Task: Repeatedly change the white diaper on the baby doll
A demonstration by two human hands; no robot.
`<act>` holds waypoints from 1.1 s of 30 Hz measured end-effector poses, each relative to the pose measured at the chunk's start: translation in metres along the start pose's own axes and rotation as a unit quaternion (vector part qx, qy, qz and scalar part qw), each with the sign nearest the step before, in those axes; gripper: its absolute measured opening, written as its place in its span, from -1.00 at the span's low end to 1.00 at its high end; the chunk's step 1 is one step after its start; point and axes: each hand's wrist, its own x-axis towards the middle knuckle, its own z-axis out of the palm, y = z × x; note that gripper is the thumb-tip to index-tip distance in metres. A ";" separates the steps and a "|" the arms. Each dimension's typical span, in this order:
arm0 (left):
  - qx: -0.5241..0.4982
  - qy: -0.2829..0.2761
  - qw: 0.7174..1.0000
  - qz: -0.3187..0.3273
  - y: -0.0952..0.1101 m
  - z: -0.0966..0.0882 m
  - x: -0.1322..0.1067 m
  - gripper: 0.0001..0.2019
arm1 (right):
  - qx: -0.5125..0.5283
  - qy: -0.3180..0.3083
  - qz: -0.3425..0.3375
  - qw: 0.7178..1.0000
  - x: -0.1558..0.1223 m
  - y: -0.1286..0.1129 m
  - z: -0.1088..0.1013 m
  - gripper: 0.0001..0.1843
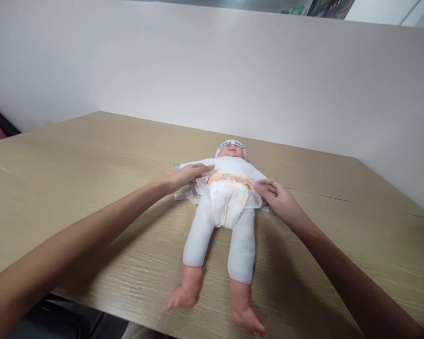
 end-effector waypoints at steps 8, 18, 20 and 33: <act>-0.021 0.036 0.999 -0.004 -0.007 -0.017 -0.013 -0.56 | -0.204 0.068 -0.138 0.967 -0.034 0.045 -0.017 -0.52; 0.284 0.028 0.914 0.290 0.063 0.059 0.014 -0.74 | -0.295 0.108 -0.132 0.940 -0.035 0.062 -0.020 -0.49; 0.338 -0.006 0.894 0.294 0.070 0.080 0.020 -0.66 | -0.281 0.108 -0.110 0.947 -0.036 0.061 -0.018 -0.49; 0.400 -0.009 0.883 0.246 0.060 0.103 0.021 -0.35 | -0.093 0.037 -0.055 0.993 -0.045 0.044 -0.024 -0.42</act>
